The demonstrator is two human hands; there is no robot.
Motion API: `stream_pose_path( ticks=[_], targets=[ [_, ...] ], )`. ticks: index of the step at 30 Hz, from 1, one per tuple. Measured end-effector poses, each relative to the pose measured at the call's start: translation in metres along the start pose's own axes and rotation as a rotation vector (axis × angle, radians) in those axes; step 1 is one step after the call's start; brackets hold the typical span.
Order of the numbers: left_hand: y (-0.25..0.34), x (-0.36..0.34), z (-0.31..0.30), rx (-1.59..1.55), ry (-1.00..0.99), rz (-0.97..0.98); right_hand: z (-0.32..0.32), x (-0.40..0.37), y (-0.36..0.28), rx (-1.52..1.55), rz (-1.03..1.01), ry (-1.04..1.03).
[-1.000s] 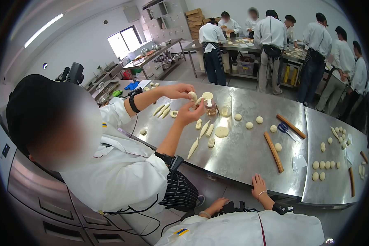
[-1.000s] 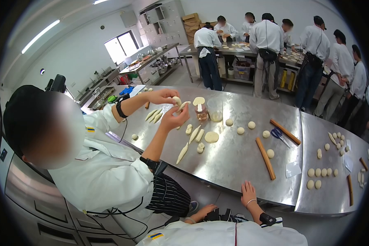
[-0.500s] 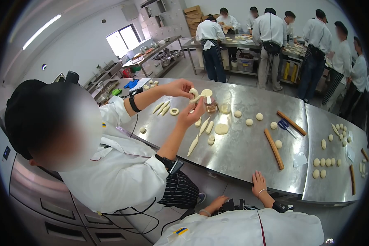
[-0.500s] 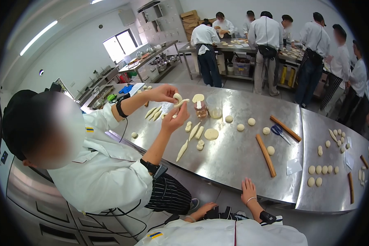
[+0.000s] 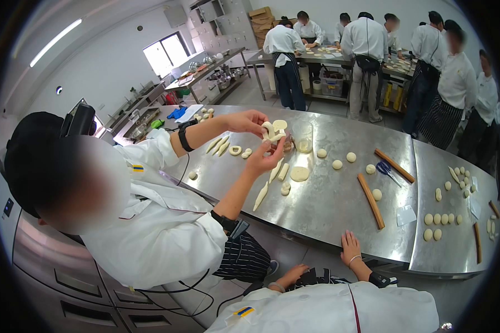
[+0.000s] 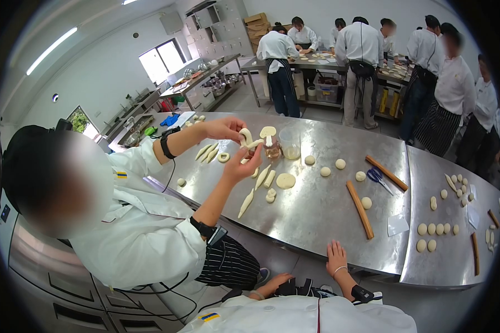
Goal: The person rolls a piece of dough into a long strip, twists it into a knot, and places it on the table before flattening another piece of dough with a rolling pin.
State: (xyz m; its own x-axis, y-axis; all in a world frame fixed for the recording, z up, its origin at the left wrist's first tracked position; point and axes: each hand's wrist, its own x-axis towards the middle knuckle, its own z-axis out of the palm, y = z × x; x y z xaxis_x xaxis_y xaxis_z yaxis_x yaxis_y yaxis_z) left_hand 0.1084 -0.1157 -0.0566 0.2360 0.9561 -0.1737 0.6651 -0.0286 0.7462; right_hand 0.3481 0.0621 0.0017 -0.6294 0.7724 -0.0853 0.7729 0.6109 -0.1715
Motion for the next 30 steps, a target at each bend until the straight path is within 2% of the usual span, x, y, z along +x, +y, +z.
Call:
stream_pose_path(
  ticks=[4, 10, 17, 19, 23, 25, 26, 28, 30],
  targets=[
    [0.023, -0.001, -0.016, -0.035, -0.013, -0.034, 0.007, 0.002, 0.004, -0.019, 0.006, 0.002],
    [0.009, -0.002, -0.010, -0.057, 0.002, 0.021, 0.000, 0.001, 0.000, 0.007, 0.006, -0.015],
    [0.011, 0.005, -0.010, 0.013, -0.031, -0.022, -0.003, 0.001, -0.001, 0.012, 0.001, -0.004],
    [0.019, 0.014, -0.014, -0.175, 0.045, -0.099, -0.003, 0.001, -0.001, 0.014, 0.000, -0.003],
    [0.078, 0.032, -0.068, -0.281, 0.109, -0.140, -0.003, 0.000, 0.000, 0.030, -0.001, -0.005],
    [0.087, 0.039, -0.080, -0.279, 0.246, -0.094, -0.004, 0.001, -0.001, 0.019, -0.007, -0.006],
    [0.087, 0.043, -0.083, -0.280, 0.247, -0.094, -0.005, 0.001, -0.001, 0.017, -0.002, -0.011],
    [0.081, 0.050, -0.085, -0.030, 0.386, 0.054, -0.003, 0.001, 0.000, 0.014, 0.005, -0.015],
    [0.075, 0.056, -0.085, 0.009, 0.382, 0.040, 0.003, 0.001, 0.003, -0.033, -0.018, 0.003]
  ],
)
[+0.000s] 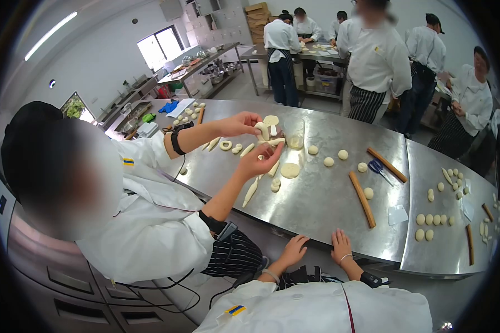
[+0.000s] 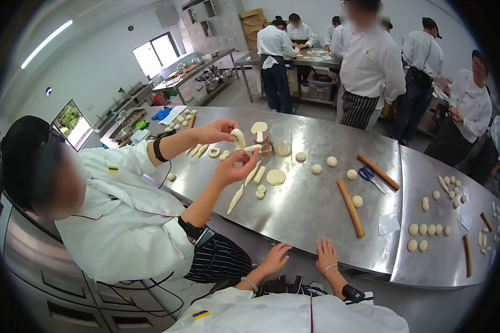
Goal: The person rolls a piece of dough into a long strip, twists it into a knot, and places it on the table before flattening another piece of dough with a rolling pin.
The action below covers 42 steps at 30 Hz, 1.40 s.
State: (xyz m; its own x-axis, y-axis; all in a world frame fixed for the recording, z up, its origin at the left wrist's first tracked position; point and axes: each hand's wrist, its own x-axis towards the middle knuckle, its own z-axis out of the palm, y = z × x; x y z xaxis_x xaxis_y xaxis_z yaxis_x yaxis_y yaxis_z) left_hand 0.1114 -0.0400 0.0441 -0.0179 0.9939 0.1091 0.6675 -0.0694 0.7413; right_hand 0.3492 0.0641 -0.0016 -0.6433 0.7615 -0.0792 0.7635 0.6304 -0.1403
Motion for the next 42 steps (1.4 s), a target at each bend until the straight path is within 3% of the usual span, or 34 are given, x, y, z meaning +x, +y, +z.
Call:
stream_pose_path(
  ticks=[9, 19, 42],
  targets=[
    [-0.030, 0.018, 0.025, 0.267, -0.115, -0.013, -0.012, 0.000, -0.002, 0.000, 0.001, -0.093],
    [-0.018, 0.016, 0.023, 0.402, -0.230, -0.057, -0.017, -0.003, -0.002, 0.035, -0.020, -0.086],
    [-0.017, 0.010, 0.022, 0.407, -0.157, 0.010, -0.016, -0.002, -0.003, 0.015, -0.008, -0.097]
  ],
)
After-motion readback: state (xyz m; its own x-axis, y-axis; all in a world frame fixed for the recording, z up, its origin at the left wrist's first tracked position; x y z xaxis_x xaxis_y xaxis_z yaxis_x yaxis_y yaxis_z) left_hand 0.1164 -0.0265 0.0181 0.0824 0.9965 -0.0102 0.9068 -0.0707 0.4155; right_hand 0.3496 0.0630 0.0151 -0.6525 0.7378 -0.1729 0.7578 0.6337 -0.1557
